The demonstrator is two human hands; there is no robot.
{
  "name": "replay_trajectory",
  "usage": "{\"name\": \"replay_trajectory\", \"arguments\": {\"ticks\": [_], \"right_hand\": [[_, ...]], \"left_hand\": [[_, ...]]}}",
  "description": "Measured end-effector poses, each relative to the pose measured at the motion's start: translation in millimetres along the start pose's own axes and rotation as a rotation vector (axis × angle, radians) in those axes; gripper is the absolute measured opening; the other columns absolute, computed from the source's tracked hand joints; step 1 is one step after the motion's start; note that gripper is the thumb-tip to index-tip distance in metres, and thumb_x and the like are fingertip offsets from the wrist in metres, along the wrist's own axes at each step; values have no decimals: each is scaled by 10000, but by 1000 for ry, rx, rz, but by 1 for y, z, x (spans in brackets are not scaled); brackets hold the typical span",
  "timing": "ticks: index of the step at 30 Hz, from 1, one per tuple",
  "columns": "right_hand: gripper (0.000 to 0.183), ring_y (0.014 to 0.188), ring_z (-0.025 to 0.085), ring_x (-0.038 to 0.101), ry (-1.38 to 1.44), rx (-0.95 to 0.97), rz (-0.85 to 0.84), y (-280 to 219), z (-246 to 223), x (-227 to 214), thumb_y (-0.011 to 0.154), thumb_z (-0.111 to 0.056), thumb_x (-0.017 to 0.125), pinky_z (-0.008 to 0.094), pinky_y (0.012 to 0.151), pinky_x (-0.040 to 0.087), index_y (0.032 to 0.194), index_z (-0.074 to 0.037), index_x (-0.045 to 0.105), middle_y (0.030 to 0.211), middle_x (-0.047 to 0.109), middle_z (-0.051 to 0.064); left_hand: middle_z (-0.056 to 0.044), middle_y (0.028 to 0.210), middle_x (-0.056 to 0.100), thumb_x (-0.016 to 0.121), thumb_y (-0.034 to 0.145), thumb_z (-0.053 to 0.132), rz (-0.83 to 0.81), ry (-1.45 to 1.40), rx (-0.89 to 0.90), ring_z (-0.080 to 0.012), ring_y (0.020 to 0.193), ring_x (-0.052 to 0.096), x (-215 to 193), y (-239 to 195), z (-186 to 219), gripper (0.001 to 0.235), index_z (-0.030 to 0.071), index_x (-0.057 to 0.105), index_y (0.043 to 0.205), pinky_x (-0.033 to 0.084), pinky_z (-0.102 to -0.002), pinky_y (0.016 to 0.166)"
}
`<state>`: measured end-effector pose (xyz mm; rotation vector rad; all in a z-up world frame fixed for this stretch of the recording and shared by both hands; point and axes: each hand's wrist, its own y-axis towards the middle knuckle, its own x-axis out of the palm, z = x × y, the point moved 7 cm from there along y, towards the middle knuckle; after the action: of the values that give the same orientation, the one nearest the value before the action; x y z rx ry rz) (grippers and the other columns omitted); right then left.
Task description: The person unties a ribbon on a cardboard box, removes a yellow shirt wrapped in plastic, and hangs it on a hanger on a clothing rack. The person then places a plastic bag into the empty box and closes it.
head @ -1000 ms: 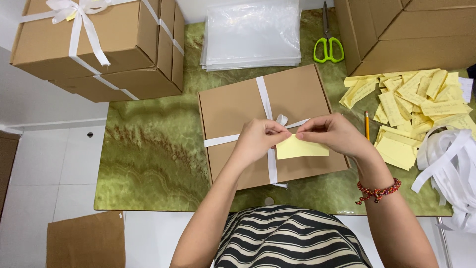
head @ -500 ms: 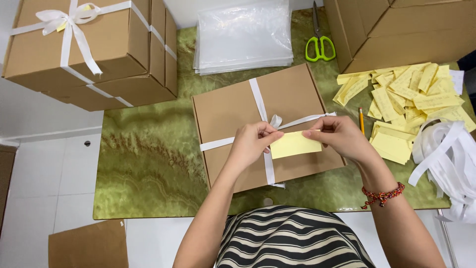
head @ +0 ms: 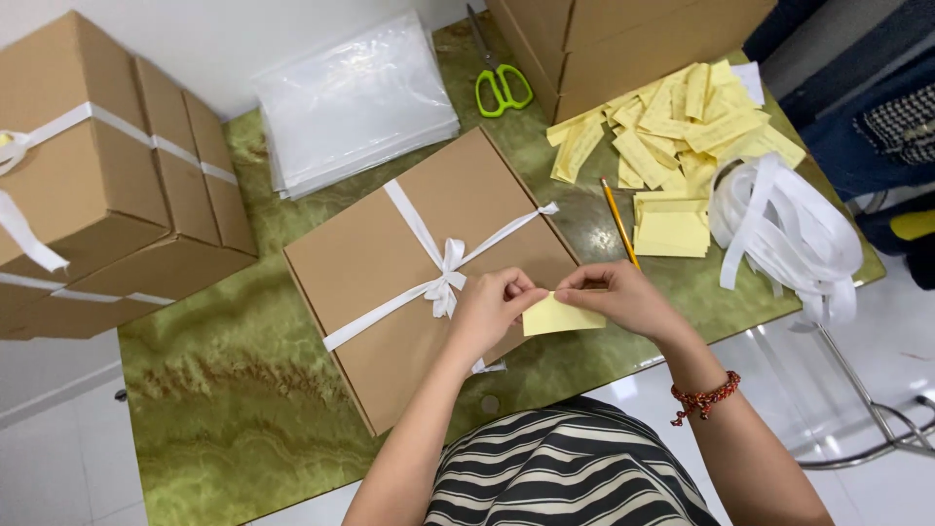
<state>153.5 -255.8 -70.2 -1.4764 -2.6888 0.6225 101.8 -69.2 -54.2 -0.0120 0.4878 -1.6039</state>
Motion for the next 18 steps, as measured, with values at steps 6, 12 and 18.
{"name": "replay_trajectory", "arguments": {"ticks": [6, 12, 18], "right_hand": [[163, 607, 113, 595, 156, 44, 337, -34, 56, -62, 804, -44, 884, 221, 523, 494, 923, 30, 802, 746, 718, 78], [177, 632, 154, 629, 313, 79, 551, -56, 103, -103, 936, -109, 859, 259, 518, 544, 996, 37, 779, 794, 716, 129], [277, 772, 210, 724, 475, 124, 558, -70, 104, -107, 1010, -145, 762, 324, 629, 625, 1202, 54, 741, 1004, 765, 193]], "left_hand": [[-118, 720, 678, 860, 891, 153, -88, -260, -91, -146, 574, 707, 45, 12, 17, 247, -59, 760, 970, 632, -223, 514], [-117, 696, 679, 876, 872, 134, -132, -302, -94, -143, 548, 711, 80, 39, 2, 243, -64, 767, 961, 629, -211, 485], [-105, 699, 670, 861, 906, 148, -116, -284, -88, -154, 540, 722, 89, 58, -14, 217, -36, 780, 985, 635, -234, 481]]}}
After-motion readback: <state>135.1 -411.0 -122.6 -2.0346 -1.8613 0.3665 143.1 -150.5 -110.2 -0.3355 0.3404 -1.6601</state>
